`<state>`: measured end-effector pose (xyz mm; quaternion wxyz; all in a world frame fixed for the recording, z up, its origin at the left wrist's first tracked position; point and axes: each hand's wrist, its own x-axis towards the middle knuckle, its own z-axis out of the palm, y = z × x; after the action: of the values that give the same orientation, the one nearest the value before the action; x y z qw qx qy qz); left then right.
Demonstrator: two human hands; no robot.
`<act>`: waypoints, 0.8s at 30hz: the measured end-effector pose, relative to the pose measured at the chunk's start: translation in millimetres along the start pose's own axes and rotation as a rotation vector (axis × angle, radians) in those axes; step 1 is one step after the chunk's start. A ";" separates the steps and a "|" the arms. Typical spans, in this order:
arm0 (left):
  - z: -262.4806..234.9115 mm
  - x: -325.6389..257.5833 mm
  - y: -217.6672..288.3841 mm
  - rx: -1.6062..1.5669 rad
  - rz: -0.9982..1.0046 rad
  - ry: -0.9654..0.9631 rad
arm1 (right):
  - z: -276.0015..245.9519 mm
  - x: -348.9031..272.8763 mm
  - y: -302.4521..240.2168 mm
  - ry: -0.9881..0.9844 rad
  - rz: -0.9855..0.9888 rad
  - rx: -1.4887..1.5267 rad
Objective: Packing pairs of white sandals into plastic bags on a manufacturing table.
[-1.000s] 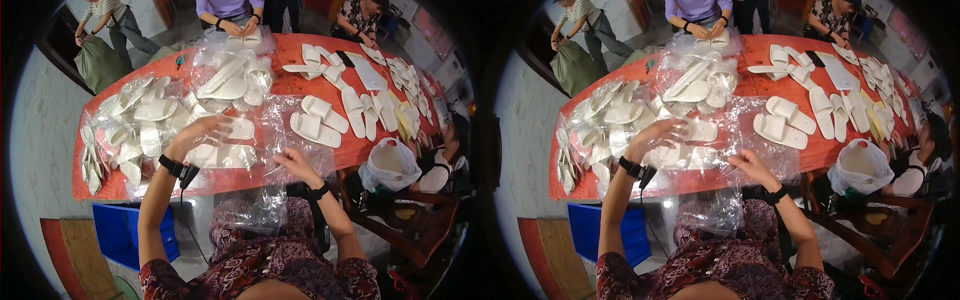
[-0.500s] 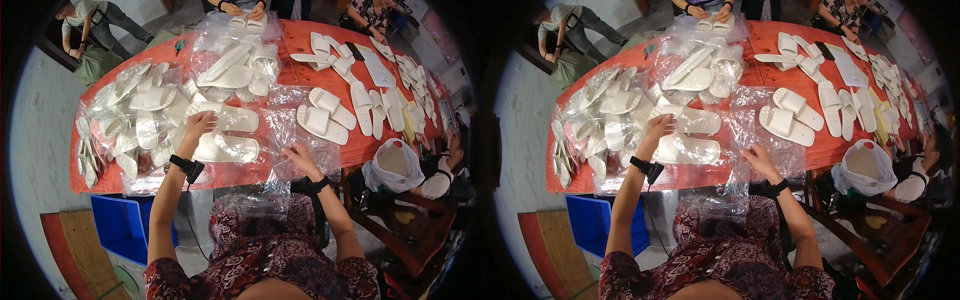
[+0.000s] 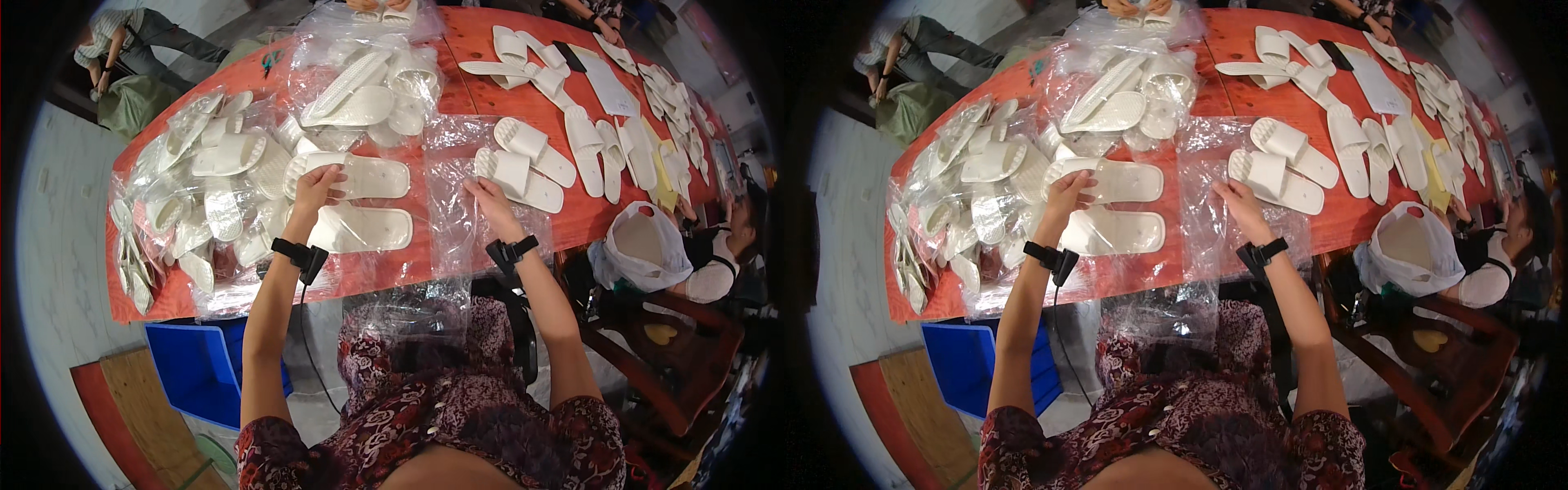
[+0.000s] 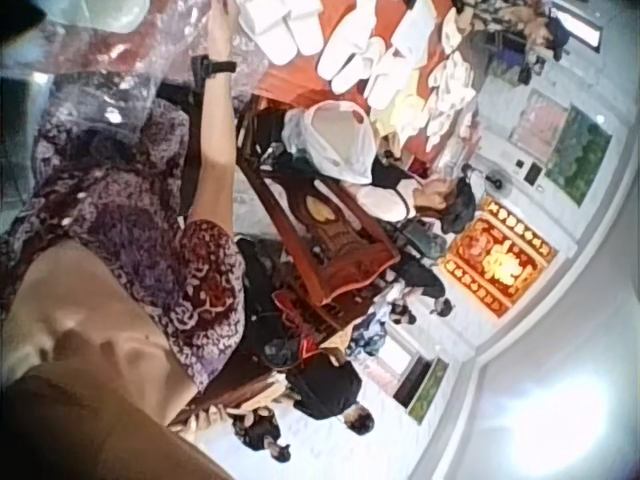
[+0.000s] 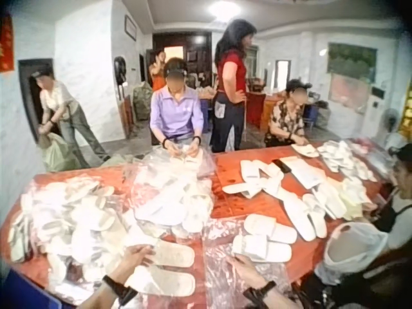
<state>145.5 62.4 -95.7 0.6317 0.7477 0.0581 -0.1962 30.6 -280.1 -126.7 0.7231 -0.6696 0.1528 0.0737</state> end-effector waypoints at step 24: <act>-49.3 -17.8 -33.9 -0.157 -0.053 0.269 | 47.0 -138.2 60.0 0.246 -0.201 -0.648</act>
<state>128.8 119.6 -114.3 0.6693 0.7138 0.1770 -0.1055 -112.5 -214.4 -136.6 0.4531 -0.8796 0.1406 -0.0342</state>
